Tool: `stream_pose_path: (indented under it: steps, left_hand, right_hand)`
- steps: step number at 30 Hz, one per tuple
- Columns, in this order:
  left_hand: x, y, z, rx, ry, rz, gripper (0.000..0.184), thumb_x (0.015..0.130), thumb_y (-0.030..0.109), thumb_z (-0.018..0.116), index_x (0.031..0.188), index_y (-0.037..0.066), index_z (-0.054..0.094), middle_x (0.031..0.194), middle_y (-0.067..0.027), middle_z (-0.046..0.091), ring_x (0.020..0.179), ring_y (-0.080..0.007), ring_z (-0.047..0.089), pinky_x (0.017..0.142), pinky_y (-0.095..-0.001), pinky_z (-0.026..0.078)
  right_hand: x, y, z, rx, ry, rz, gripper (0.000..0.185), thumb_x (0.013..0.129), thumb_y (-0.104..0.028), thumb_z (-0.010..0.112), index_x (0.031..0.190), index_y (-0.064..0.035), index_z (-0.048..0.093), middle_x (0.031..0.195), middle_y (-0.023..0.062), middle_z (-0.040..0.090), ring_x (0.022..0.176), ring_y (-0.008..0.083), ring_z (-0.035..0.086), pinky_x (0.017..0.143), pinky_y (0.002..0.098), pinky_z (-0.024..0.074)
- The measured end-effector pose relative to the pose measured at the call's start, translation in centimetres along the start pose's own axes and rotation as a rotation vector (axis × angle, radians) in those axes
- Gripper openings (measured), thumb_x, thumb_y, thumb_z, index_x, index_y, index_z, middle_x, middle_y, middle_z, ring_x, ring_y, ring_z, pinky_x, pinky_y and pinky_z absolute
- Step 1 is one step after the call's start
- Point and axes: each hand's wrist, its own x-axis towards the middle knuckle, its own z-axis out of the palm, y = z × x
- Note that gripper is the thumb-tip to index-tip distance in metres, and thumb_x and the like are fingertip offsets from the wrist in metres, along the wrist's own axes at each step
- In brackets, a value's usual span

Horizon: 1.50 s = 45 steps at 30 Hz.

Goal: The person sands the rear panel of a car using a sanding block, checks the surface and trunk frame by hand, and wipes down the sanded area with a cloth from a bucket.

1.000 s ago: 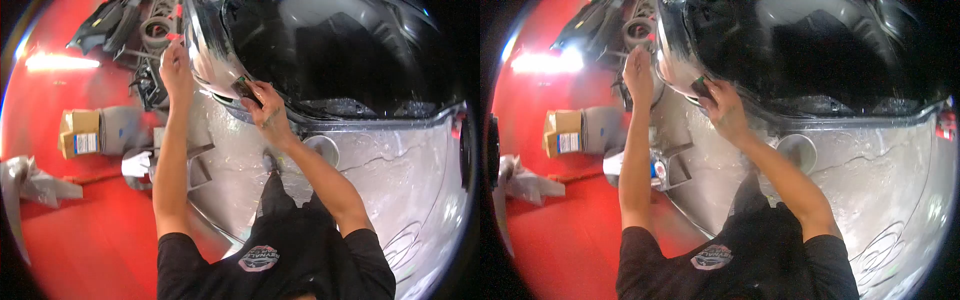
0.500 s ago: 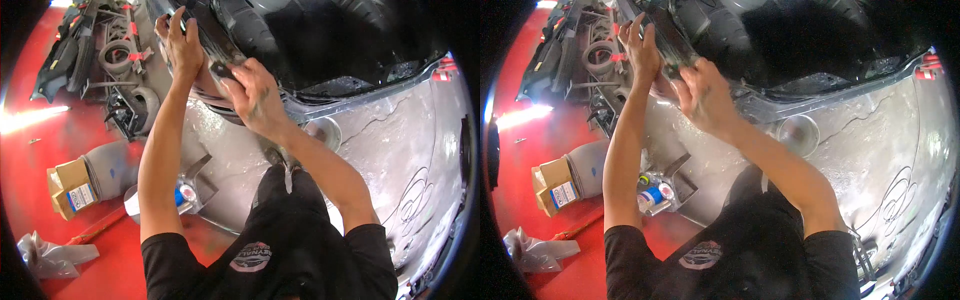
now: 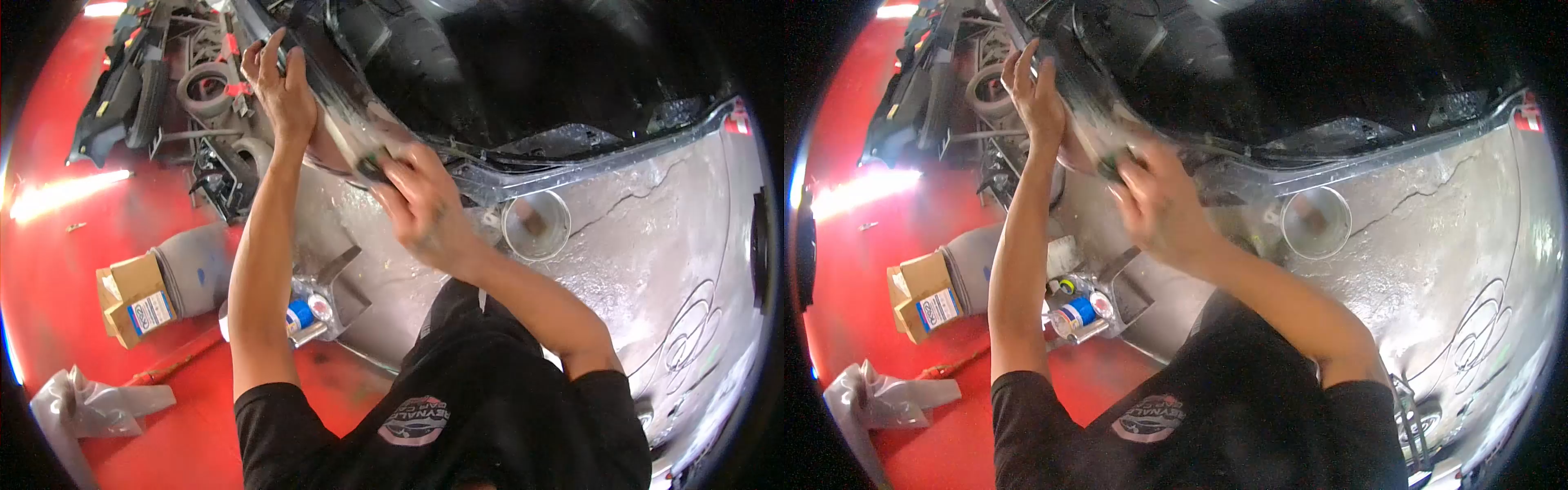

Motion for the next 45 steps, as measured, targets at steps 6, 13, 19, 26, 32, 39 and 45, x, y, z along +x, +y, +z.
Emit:
stream_pose_path:
  steps: [6, 13, 19, 26, 32, 39, 45]
  left_hand:
    - [-0.4, -1.2, 0.2, 0.164, 0.006, 0.225, 0.034, 0.097, 0.014, 0.066, 0.131, 0.011, 0.069, 0.131, -0.0239, 0.058, 0.128, -0.0434, 0.048, 0.110, -0.0497, 0.040]
    - [0.5, 3.2, -0.7, -0.178, 0.111, -0.267, 0.037, 0.098, 0.021, 0.069, 0.132, 0.008, 0.068, 0.137, -0.0220, 0.055, 0.127, -0.0401, 0.054, 0.108, -0.0453, 0.043]
    - [-5.1, 14.2, -7.0, -0.253, 0.116, -0.293, 0.022, 0.098, 0.007, 0.067, 0.118, 0.001, 0.071, 0.101, -0.0146, 0.070, 0.095, -0.0304, 0.068, 0.085, -0.0404, 0.053]
    - [-17.1, 26.0, -7.3, -1.187, -0.050, -1.254, 0.033, 0.101, 0.014, 0.072, 0.128, -0.003, 0.067, 0.105, -0.0036, 0.072, 0.091, -0.0111, 0.064, 0.078, -0.0278, 0.052]
    - [-18.8, 31.3, -2.5, -0.988, 0.230, -1.527, 0.024, 0.098, 0.012, 0.074, 0.116, -0.003, 0.070, 0.102, -0.0038, 0.072, 0.089, -0.0092, 0.064, 0.077, -0.0246, 0.050]
    - [-15.2, 42.1, 3.8, -0.595, 0.512, -1.597, 0.028, 0.097, 0.015, 0.076, 0.113, -0.006, 0.066, 0.095, -0.0056, 0.071, 0.089, -0.0132, 0.066, 0.078, -0.0279, 0.053]
    - [-15.4, 45.8, 5.2, -0.786, 0.664, -1.512, 0.051, 0.101, 0.015, 0.071, 0.139, -0.003, 0.043, 0.121, -0.0126, 0.066, 0.108, -0.0194, 0.066, 0.091, -0.0328, 0.054]
  right_hand:
    - [2.3, 1.0, -2.0, 0.032, -0.160, 0.042, 0.019, 0.093, -0.012, 0.073, 0.101, 0.0054, 0.070, 0.094, 0.0143, 0.064, 0.080, 0.0259, 0.064, 0.069, 0.0369, 0.0500]
    - [-0.8, 5.5, -8.2, 0.910, -0.085, 0.790, 0.023, 0.104, -0.022, 0.065, 0.109, 0.0002, 0.069, 0.107, 0.0048, 0.071, 0.091, 0.0138, 0.065, 0.081, 0.0323, 0.0534]
    - [-2.1, 4.1, -11.2, 1.043, -0.057, 0.947, 0.030, 0.104, -0.023, 0.066, 0.121, 0.0019, 0.067, 0.115, 0.0114, 0.073, 0.109, 0.0240, 0.071, 0.098, 0.0432, 0.0576]
    - [-3.9, 5.9, -11.3, 1.032, -0.441, 1.051, 0.029, 0.106, -0.021, 0.063, 0.124, 0.0019, 0.065, 0.112, 0.0089, 0.073, 0.102, 0.0175, 0.070, 0.091, 0.0354, 0.0578]
    - [-2.0, 6.8, -12.8, 0.143, -0.632, 0.684, 0.045, 0.096, -0.012, 0.073, 0.138, 0.0001, 0.061, 0.111, 0.0102, 0.072, 0.101, 0.0199, 0.070, 0.089, 0.0349, 0.0554]
    - [-3.2, 12.4, -20.1, 0.232, -0.855, -0.021, 0.046, 0.086, -0.008, 0.078, 0.129, 0.0004, 0.066, 0.126, 0.0210, 0.067, 0.117, 0.0368, 0.066, 0.101, 0.0420, 0.0527]
    - [-3.0, 13.6, -22.3, 0.604, -1.000, 0.287, 0.042, 0.088, -0.001, 0.075, 0.129, 0.0033, 0.065, 0.123, 0.0141, 0.067, 0.108, 0.0213, 0.070, 0.093, 0.0354, 0.0582]
